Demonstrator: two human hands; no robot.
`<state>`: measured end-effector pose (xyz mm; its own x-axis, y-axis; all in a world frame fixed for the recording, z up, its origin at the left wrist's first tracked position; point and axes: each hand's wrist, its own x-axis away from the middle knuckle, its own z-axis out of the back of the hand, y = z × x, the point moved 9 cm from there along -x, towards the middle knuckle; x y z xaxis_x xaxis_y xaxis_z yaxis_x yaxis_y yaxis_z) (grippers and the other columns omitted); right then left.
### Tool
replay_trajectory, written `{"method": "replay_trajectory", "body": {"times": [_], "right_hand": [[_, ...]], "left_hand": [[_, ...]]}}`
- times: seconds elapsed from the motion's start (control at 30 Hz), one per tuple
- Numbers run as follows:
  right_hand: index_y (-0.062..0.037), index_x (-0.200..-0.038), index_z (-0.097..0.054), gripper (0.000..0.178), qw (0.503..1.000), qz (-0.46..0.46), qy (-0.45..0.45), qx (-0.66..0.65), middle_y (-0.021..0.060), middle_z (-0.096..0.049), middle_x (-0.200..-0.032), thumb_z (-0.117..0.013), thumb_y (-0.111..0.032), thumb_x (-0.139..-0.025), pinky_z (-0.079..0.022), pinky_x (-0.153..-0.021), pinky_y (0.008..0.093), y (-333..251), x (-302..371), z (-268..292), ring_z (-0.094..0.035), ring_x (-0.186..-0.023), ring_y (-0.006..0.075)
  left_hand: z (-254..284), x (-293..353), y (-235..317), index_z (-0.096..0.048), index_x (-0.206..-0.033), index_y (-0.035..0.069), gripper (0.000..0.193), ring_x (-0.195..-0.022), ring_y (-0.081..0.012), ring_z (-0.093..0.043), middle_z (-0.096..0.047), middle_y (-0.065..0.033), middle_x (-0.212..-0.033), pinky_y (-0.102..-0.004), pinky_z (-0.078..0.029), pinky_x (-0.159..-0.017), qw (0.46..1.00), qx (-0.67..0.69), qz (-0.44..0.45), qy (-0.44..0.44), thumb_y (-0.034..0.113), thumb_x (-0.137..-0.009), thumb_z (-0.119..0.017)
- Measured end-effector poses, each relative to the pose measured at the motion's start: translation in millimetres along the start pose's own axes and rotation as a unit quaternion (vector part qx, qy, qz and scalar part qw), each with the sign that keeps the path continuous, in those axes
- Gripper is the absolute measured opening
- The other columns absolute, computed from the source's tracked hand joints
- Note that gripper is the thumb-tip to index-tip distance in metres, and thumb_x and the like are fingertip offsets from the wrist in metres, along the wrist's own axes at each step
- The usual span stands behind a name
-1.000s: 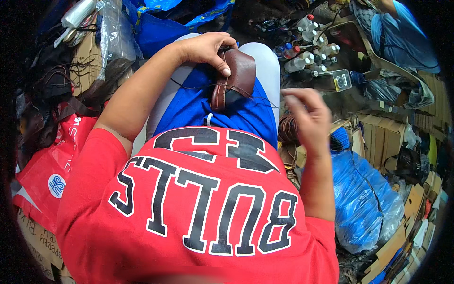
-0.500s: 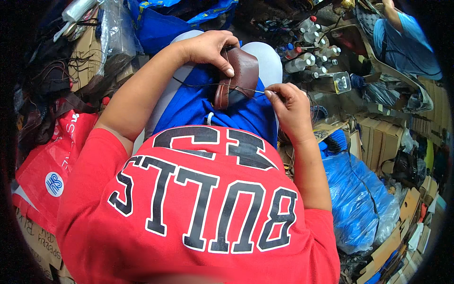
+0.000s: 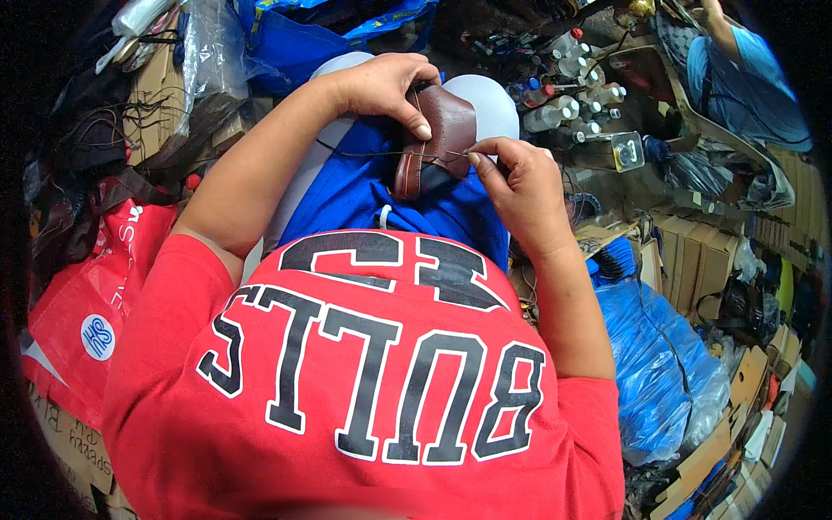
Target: The person is manually stitching or sewing a leather shoe upper component using a needle and thread.
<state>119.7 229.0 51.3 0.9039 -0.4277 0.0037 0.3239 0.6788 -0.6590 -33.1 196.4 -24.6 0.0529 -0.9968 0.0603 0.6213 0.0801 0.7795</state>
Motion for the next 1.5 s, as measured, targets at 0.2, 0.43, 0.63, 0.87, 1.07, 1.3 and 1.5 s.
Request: {"method": "replay_trajectory", "body": {"times": [0.2, 0.43, 0.63, 0.87, 1.07, 1.3, 1.5], "right_hand": [[-0.003, -0.087, -0.068, 0.009, 0.995, 0.022, -0.016, 0.092, 0.0153, -0.065, -0.074, -0.066, -0.01, -0.082, -0.046, -0.063, 0.0311, -10.8, -3.3, -2.4, -0.063, -0.065, 0.0236], [-0.0054, -0.095, -0.07, 0.013, 0.951, -0.147, -0.103, -0.254, 0.0053, -0.065, -0.083, -0.066, -0.007, -0.082, -0.045, -0.074, 0.026, 60.3, -0.9, -30.6, -0.06, -0.077, 0.0162], [-0.0057, -0.096, -0.072, 0.017, 0.97, -0.059, -0.117, -0.203, 0.0022, -0.06, -0.088, -0.068, -0.002, -0.079, -0.042, -0.079, 0.0239, 67.5, -0.1, -33.3, -0.053, -0.088, 0.0109], [-0.0039, -0.09, -0.072, 0.015, 0.981, -0.037, -0.054, -0.185, 0.0029, -0.061, -0.08, -0.071, -0.001, -0.075, -0.045, -0.072, 0.0244, 51.8, -3.3, -37.0, -0.057, -0.077, 0.0116], [-0.0058, -0.089, -0.072, 0.016, 0.994, 0.006, -0.049, -0.1, 0.0059, -0.059, -0.076, -0.071, -0.001, -0.074, -0.045, -0.066, 0.0275, 28.9, -6.5, -19.4, -0.057, -0.071, 0.0154], [-0.0102, -0.093, -0.072, 0.021, 0.993, 0.039, -0.105, 0.029, 0.0116, -0.054, -0.071, -0.069, -0.002, -0.074, -0.044, -0.06, 0.0346, 9.3, -12.1, -19.0, -0.056, -0.066, 0.025], [-0.0117, -0.099, -0.071, 0.025, 0.989, 0.01, -0.149, 0.011, 0.0111, -0.052, -0.072, -0.069, -0.003, -0.075, -0.044, -0.062, 0.0342, 17.9, -14.4, -22.0, -0.054, -0.066, 0.0239]], "left_hand": [[-0.8, -0.2, -0.2, -0.063, -0.101, 0.001, 0.067, -0.097, -0.0304, -0.059, -0.06, -0.0157, -0.099, -0.0361, -0.046, -0.083, 1.0, 0.006, 0.001, 0.0, 0.039, -0.05, -0.085], [-3.8, -5.7, 1.1, -0.063, -0.099, 0.001, 0.066, -0.096, -0.0305, -0.059, -0.06, -0.0159, -0.097, -0.0365, -0.046, -0.082, 1.0, -0.008, -0.011, 0.008, 0.038, -0.05, -0.086], [-8.2, -7.3, 0.4, -0.063, -0.095, 0.001, 0.064, -0.094, -0.0319, -0.059, -0.059, -0.0166, -0.095, -0.0372, -0.046, -0.08, 1.0, -0.021, -0.016, 0.0, 0.039, -0.049, -0.086], [-11.3, -11.7, -1.5, -0.063, -0.092, 0.0, 0.064, -0.094, -0.0323, -0.058, -0.06, -0.0178, -0.096, -0.0376, -0.046, -0.08, 0.999, -0.039, 0.003, 0.002, 0.041, -0.048, -0.086], [-3.6, -8.4, -0.5, -0.063, -0.102, 0.0, 0.074, -0.1, -0.0331, -0.058, -0.06, -0.0184, -0.099, -0.0378, -0.046, -0.084, 0.999, -0.037, -0.005, -0.036, 0.042, -0.046, -0.087], [-7.9, -9.6, 1.3, -0.061, -0.108, 0.0, 0.082, -0.103, -0.0341, -0.057, -0.06, -0.02, -0.104, -0.0383, -0.045, -0.087, 0.995, -0.046, 0.017, -0.087, 0.043, -0.043, -0.088], [-9.3, -14.9, 0.8, -0.062, -0.103, -0.002, 0.08, -0.1, -0.035, -0.057, -0.06, -0.0198, -0.1, -0.0382, -0.045, -0.085, 0.996, -0.065, -0.001, -0.054, 0.042, -0.042, -0.088]]}}
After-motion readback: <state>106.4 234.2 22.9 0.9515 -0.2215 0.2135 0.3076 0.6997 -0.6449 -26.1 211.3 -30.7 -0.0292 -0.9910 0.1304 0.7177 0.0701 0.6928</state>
